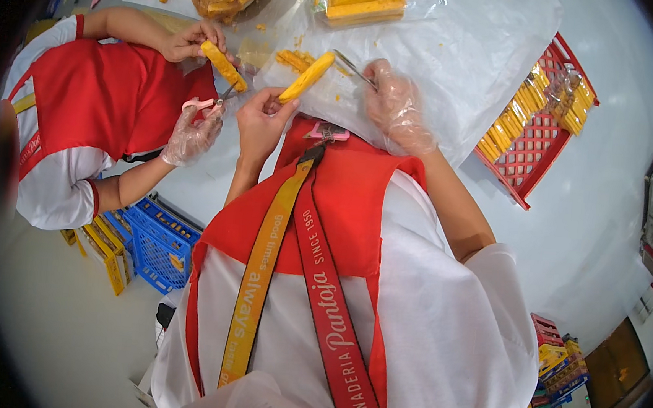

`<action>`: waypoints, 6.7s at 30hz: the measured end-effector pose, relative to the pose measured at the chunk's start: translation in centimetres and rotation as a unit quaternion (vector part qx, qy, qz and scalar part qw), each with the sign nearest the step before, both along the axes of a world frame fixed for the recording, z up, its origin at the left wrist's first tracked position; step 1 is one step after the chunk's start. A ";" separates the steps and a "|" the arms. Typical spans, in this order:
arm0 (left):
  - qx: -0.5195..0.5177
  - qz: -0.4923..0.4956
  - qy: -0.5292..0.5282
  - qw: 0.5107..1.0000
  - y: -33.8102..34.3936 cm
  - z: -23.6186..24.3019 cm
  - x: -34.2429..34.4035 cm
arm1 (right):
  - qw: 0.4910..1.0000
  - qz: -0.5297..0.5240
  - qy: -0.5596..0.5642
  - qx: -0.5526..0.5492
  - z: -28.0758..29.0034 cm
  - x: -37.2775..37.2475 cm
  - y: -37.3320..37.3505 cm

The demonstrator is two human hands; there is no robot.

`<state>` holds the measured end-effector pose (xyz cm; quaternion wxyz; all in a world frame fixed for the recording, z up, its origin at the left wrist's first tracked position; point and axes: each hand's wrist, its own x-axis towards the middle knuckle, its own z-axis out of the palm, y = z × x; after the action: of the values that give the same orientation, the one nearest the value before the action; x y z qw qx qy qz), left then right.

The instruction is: The person picks up yellow food sticks from a work surface, places them into plastic bags, weighs the bags on a digital scale, and puts the finished bags into a red storage crate.

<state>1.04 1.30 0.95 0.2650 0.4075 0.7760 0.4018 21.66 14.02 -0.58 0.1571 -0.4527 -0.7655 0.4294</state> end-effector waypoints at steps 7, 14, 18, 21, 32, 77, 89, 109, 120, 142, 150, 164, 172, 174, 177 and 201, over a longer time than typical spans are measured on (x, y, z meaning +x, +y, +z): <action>0.017 0.001 -0.003 1.000 -0.2 -0.5 -0.2 | 0.992 0.040 0.076 -0.098 -1.4 -1.3 1.1; -0.021 -0.003 0.049 0.999 -0.1 0.6 -0.3 | 0.996 0.058 0.062 -0.028 -0.7 -1.2 1.4; -0.015 0.004 0.044 0.999 0.1 0.2 -0.3 | 0.987 0.106 0.117 0.013 0.9 -1.3 1.1; -0.036 0.010 0.037 0.999 0.0 0.6 -0.2 | 0.982 0.136 0.134 -0.005 1.7 -2.1 -0.1; -0.026 0.013 0.024 0.999 0.0 0.5 0.0 | 0.988 0.089 0.111 -0.064 1.9 -1.8 0.4; 0.049 -0.112 0.139 0.983 4.4 3.8 0.3 | 0.973 -0.181 0.120 -0.071 2.5 -0.7 2.6; 0.030 -0.062 0.109 0.992 3.6 2.2 1.3 | 0.990 -0.063 0.060 -0.113 0.9 -0.6 0.9; 0.008 -0.049 0.118 0.992 3.0 1.9 1.1 | 0.997 -0.039 -0.004 -0.059 0.5 0.2 3.5; -0.049 -0.062 -0.408 0.910 4.5 3.9 0.9 | 0.956 0.007 0.208 -0.206 3.5 1.9 5.3; -0.049 -0.236 0.352 0.904 17.3 1.1 -0.1 | 0.913 -0.320 0.225 -0.118 3.2 8.4 8.2; -0.035 -0.239 -0.201 0.949 16.7 1.9 -2.7 | 0.892 -0.391 0.227 0.007 3.2 11.4 12.2; -0.087 -0.186 -0.382 0.901 10.6 2.9 -1.2 | 0.895 -0.168 0.336 -0.240 4.4 7.6 11.2; -0.114 -0.161 -0.305 0.932 7.6 3.3 -1.7 | 0.923 -0.118 0.271 -0.248 5.0 6.4 9.0; -0.091 -0.147 -0.312 0.934 6.9 3.5 -1.7 | 0.936 -0.088 0.232 -0.249 4.8 6.8 8.8; -0.056 -0.151 -0.353 0.922 5.6 3.5 -2.5 | 0.926 -0.085 0.270 -0.250 4.5 7.1 8.0; -0.062 -0.040 -0.342 0.937 2.8 5.0 -2.0 | 0.888 -0.104 0.369 -0.253 3.8 4.8 5.4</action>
<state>-0.94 4.09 5.95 0.5550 0.2588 0.6451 0.4570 26.45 19.42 3.18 0.3525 -0.3631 -0.4660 0.7258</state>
